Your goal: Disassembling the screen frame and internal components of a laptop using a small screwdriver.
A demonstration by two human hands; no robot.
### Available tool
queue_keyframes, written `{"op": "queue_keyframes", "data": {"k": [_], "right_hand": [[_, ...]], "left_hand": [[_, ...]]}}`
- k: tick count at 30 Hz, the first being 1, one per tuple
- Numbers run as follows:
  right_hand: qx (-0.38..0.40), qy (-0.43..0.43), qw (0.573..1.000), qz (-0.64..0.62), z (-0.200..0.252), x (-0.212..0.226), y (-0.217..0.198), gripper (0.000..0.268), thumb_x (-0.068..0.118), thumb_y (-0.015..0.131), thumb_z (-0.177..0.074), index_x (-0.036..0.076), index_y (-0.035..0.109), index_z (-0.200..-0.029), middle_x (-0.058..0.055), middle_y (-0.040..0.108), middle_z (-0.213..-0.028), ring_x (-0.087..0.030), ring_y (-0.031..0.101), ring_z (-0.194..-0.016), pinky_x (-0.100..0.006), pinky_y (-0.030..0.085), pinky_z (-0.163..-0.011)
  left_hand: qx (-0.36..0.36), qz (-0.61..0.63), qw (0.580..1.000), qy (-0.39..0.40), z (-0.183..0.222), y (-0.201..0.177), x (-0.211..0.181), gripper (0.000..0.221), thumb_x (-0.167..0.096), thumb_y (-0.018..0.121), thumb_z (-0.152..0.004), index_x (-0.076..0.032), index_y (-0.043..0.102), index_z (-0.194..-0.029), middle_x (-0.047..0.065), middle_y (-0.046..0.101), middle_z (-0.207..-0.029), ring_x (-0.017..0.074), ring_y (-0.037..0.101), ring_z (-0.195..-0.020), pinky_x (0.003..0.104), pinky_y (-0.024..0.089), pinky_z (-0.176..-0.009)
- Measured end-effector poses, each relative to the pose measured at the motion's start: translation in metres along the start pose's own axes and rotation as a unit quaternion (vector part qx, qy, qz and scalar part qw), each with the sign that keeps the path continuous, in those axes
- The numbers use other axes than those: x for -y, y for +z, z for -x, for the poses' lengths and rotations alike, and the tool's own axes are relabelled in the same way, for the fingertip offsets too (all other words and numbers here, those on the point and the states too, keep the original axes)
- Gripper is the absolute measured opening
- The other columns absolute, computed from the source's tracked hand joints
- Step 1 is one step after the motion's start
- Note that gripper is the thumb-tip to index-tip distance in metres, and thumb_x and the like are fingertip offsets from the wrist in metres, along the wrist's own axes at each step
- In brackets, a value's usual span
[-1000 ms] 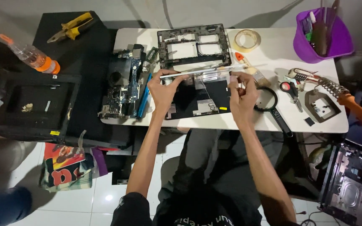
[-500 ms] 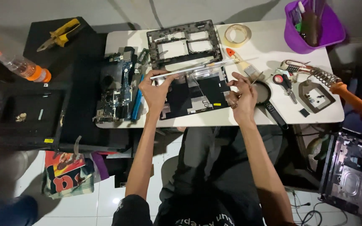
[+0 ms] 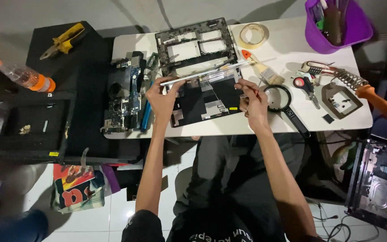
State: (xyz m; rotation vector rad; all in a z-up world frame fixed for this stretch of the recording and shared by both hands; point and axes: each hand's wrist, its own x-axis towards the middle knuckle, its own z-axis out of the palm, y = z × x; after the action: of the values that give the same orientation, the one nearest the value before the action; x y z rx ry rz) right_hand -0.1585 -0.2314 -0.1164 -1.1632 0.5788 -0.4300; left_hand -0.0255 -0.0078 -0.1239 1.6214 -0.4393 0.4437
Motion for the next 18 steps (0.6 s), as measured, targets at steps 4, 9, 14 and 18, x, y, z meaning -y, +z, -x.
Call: {"op": "queue_keyframes", "data": {"k": [4, 9, 14, 18], "right_hand": [[-0.01, -0.013, 1.0, 0.005, 0.001, 0.011, 0.004, 0.025, 0.012, 0.054, -0.102, 0.005, 0.067, -0.121, -0.009, 0.073, -0.103, -0.002, 0.028, -0.041, -0.021, 0.025, -0.037], [0.013, -0.083, 0.996, 0.034, 0.004, 0.026, 0.012, 0.034, 0.006, 0.056, -0.1, 0.006, 0.058, -0.134, -0.009, 0.072, -0.102, -0.003, 0.028, -0.046, -0.022, 0.027, -0.044], [0.005, -0.227, 0.94, 0.257, -0.014, 0.009, -0.005, 0.049, -0.002, 0.067, -0.095, 0.015, 0.064, -0.141, 0.001, 0.041, -0.083, -0.009, 0.035, -0.066, -0.022, 0.043, -0.056], [0.031, -0.321, 0.877, 0.357, -0.018, 0.008, -0.017, 0.032, -0.002, 0.076, -0.094, 0.015, 0.08, -0.12, -0.006, 0.062, -0.084, -0.015, 0.045, -0.063, -0.031, 0.049, -0.059]], "left_hand": [[0.025, 0.018, 0.999, 0.018, 0.002, -0.006, 0.003, 0.016, -0.009, 0.09, -0.085, -0.012, 0.077, -0.094, 0.007, 0.077, -0.089, 0.0283, 0.074, -0.097, 0.049, 0.056, -0.09], [0.045, 0.016, 0.998, 0.04, 0.009, -0.009, -0.003, 0.014, -0.006, 0.087, -0.086, -0.01, 0.076, -0.094, 0.011, 0.077, -0.092, 0.0314, 0.074, -0.098, 0.05, 0.056, -0.091], [0.06, 0.02, 0.997, 0.034, 0.024, -0.014, -0.006, 0.014, -0.002, 0.085, -0.087, -0.011, 0.077, -0.095, 0.008, 0.077, -0.097, 0.0314, 0.073, -0.103, 0.053, 0.052, -0.104], [0.065, 0.018, 0.997, 0.04, 0.029, -0.012, -0.021, 0.016, 0.0, 0.078, -0.092, -0.011, 0.074, -0.103, 0.007, 0.072, -0.107, 0.0334, 0.065, -0.118, 0.059, 0.051, -0.105]]}}
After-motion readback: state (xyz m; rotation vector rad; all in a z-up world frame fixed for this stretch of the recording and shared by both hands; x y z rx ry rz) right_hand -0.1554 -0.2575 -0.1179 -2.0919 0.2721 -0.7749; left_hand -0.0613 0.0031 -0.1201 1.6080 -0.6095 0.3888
